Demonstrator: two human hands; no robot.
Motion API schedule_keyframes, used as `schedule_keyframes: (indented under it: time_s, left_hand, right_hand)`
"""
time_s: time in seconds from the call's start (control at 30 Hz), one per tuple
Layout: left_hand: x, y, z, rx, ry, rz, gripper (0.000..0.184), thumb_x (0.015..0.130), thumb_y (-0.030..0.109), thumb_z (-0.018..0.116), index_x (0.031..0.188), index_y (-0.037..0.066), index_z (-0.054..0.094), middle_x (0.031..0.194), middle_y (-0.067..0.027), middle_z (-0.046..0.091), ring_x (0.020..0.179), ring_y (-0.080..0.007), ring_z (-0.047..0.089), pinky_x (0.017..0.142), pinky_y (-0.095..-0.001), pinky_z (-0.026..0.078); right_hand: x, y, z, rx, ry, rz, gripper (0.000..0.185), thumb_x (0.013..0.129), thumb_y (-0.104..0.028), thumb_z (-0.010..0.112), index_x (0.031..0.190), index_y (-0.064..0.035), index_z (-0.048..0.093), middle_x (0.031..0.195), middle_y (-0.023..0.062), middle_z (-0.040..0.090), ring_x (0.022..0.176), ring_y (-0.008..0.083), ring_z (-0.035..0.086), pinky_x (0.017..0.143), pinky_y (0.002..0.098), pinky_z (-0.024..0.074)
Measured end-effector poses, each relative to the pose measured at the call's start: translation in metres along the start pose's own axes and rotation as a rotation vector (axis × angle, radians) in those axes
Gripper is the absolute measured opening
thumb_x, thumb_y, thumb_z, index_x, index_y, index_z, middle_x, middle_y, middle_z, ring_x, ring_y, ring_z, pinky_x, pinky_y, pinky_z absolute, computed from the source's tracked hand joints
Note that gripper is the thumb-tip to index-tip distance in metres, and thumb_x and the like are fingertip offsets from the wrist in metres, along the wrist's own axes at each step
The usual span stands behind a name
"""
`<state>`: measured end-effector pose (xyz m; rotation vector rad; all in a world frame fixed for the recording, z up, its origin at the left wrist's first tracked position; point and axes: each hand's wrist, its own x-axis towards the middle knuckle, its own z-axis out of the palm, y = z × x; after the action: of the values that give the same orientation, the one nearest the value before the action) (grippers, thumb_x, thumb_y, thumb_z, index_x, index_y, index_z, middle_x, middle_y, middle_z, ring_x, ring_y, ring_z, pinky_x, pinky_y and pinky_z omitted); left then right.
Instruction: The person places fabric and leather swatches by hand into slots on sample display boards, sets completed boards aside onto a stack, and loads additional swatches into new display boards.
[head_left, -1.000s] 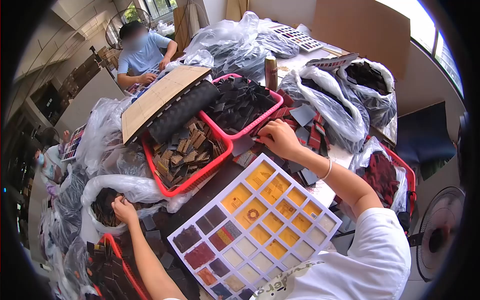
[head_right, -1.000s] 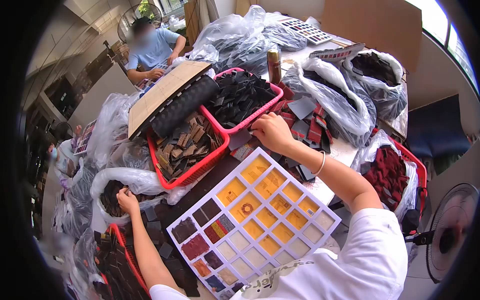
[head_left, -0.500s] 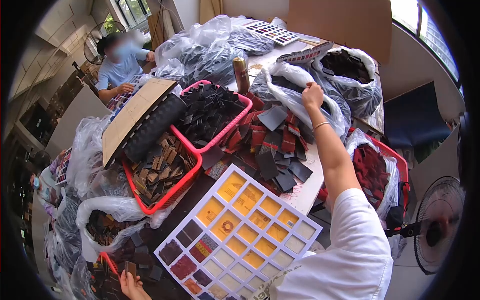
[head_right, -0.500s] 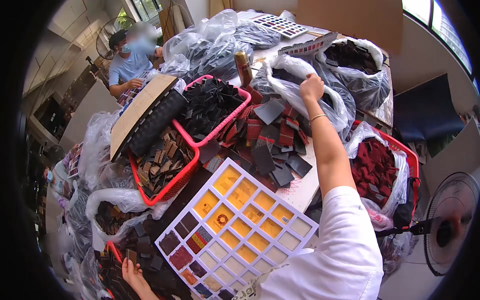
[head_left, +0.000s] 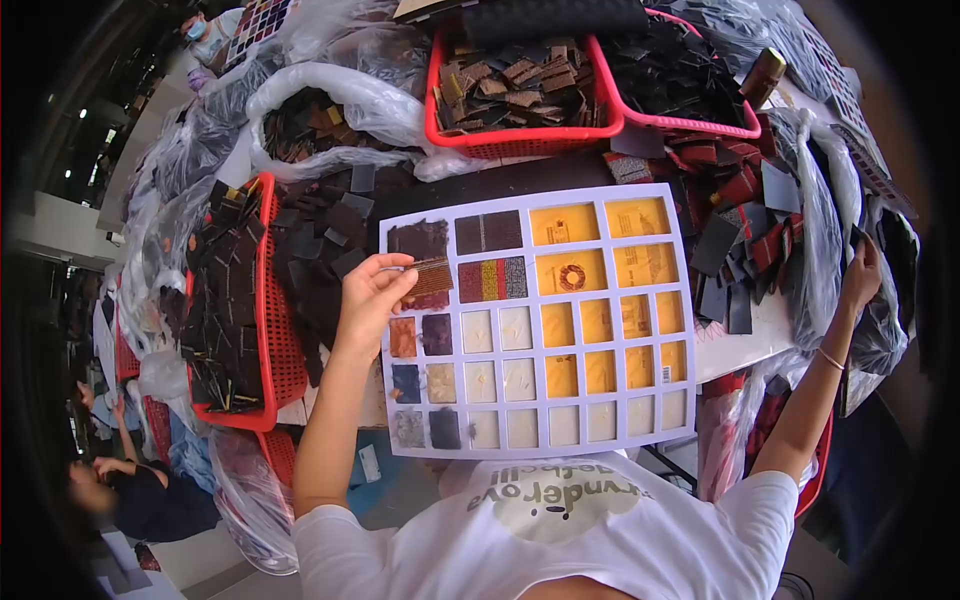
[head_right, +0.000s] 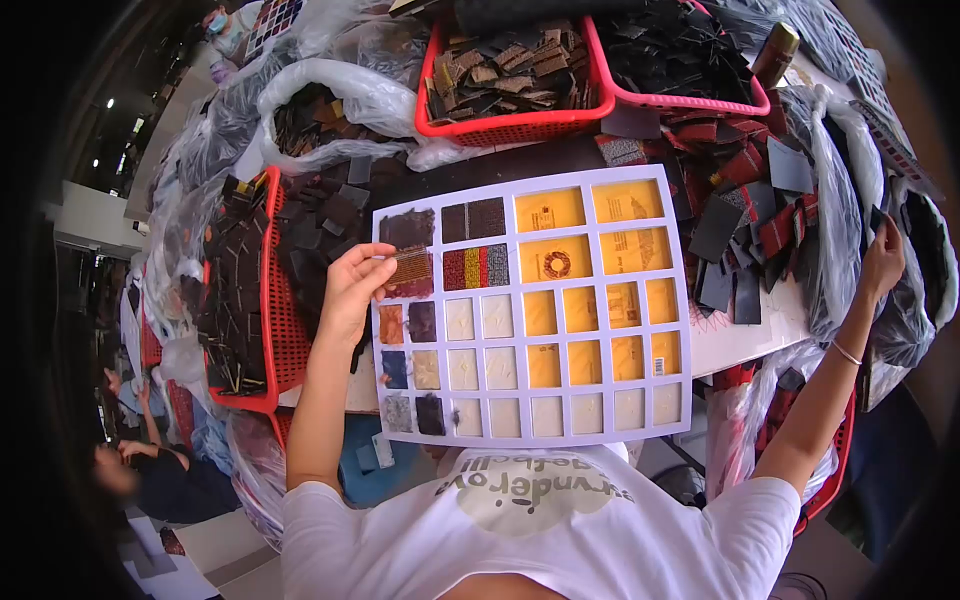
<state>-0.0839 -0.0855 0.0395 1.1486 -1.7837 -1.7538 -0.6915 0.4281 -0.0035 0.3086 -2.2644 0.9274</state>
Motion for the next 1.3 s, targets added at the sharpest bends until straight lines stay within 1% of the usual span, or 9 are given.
schedule_keyframes:
  time_s: [0.1, 0.27, 0.33, 0.47, 0.6, 0.7, 0.8, 1.1, 1.3]
  left_hand:
    - [-0.008, -0.006, 0.014, 0.011, -0.111, -0.084, 0.019, 0.088, 0.008, 0.068, 0.105, 0.000, 0.063, 0.083, -0.0043, 0.068, 0.061, -0.0041, 0.054, 0.052, -0.0161, 0.039]
    - [-0.017, -0.019, 0.017, 0.082, -0.246, -0.081, 0.019, 0.091, 0.008, 0.064, 0.107, -0.001, 0.068, 0.084, -0.0035, 0.068, 0.060, -0.0032, 0.051, 0.051, -0.0161, 0.039]
    - [-0.020, -0.021, 0.021, 0.104, -0.268, -0.063, 0.019, 0.091, 0.008, 0.064, 0.107, -0.001, 0.068, 0.084, -0.0028, 0.068, 0.062, -0.0029, 0.051, 0.052, -0.0168, 0.039]
    - [-0.017, -0.027, 0.032, 0.176, -0.313, 0.015, 0.017, 0.089, 0.008, 0.066, 0.104, 0.000, 0.070, 0.082, -0.0011, 0.067, 0.064, -0.0034, 0.051, 0.055, -0.0189, 0.041]
    - [-0.009, -0.040, 0.043, 0.410, -0.243, 0.205, 0.014, 0.079, 0.005, 0.072, 0.092, -0.001, 0.070, 0.084, -0.0071, 0.066, 0.070, -0.0155, 0.060, 0.068, -0.0294, 0.049]
    - [-0.023, -0.037, 0.049, 0.694, -0.114, 0.484, 0.016, 0.080, 0.007, 0.074, 0.094, 0.000, 0.070, 0.096, -0.0059, 0.060, 0.084, -0.0170, 0.059, 0.072, -0.0294, 0.047]
    - [-0.041, -0.038, 0.050, 0.793, -0.043, 0.590, 0.026, 0.076, 0.010, 0.077, 0.099, 0.002, 0.069, 0.103, -0.0090, 0.057, 0.097, -0.0275, 0.057, 0.084, -0.0369, 0.046]
    - [-0.066, -0.053, 0.042, 0.845, -0.139, 0.770, 0.026, 0.080, 0.004, 0.068, 0.106, -0.003, 0.066, 0.123, -0.0180, 0.059, 0.111, -0.0332, 0.056, 0.092, -0.0420, 0.047]
    - [-0.058, -0.051, 0.042, 0.957, -0.209, 0.874, 0.025, 0.077, -0.002, 0.068, 0.101, -0.006, 0.069, 0.115, -0.0185, 0.064, 0.106, -0.0329, 0.059, 0.090, -0.0399, 0.050]
  right_hand:
    - [-0.061, -0.147, -0.014, 0.428, -0.248, 0.077, 0.028, 0.093, -0.017, 0.066, 0.119, -0.0090, 0.069, 0.096, -0.0016, 0.070, 0.076, 0.0033, 0.056, 0.067, 0.0203, 0.0424]
    - [-0.197, -0.319, -0.025, 0.935, -1.136, 0.224, 0.020, 0.087, -0.001, 0.069, 0.107, 0.0006, 0.065, 0.089, -0.0019, 0.067, 0.075, 0.0023, 0.056, 0.063, 0.0186, 0.0429]
    - [-0.232, -0.356, -0.023, 0.825, -1.501, 0.246, 0.018, 0.087, -0.003, 0.070, 0.104, 0.0015, 0.068, 0.090, 0.0023, 0.069, 0.081, 0.0075, 0.063, 0.068, 0.0211, 0.0481]
    - [-0.280, -0.405, 0.005, 0.810, -1.693, -0.024, 0.017, 0.086, 0.000, 0.067, 0.103, 0.0026, 0.070, 0.089, 0.0068, 0.071, 0.081, 0.0106, 0.065, 0.072, 0.0259, 0.0514]
    - [-0.294, -0.435, 0.015, 0.612, -1.642, -0.164, 0.018, 0.081, -0.006, 0.072, 0.098, -0.0001, 0.071, 0.091, 0.0124, 0.072, 0.081, 0.0215, 0.068, 0.074, 0.0310, 0.0522]
    - [-0.313, -0.427, 0.027, 0.568, -1.447, -0.396, 0.021, 0.076, -0.008, 0.074, 0.096, -0.0022, 0.072, 0.096, 0.0127, 0.069, 0.086, 0.0267, 0.065, 0.078, 0.0352, 0.0508]
    - [-0.323, -0.427, 0.018, 0.535, -1.226, -0.606, 0.027, 0.072, -0.007, 0.076, 0.098, -0.0029, 0.072, 0.108, 0.0115, 0.064, 0.098, 0.0298, 0.057, 0.090, 0.0394, 0.0458]
    - [-0.335, -0.407, -0.001, 0.576, -1.102, -0.824, 0.031, 0.068, -0.005, 0.075, 0.099, -0.0044, 0.071, 0.103, 0.0073, 0.066, 0.098, 0.0272, 0.058, 0.089, 0.0387, 0.0453]
    - [-0.339, -0.407, -0.003, 0.507, -1.041, -1.021, 0.022, 0.072, -0.011, 0.073, 0.093, -0.0057, 0.071, 0.098, 0.0050, 0.064, 0.097, 0.0238, 0.058, 0.086, 0.0349, 0.0445]
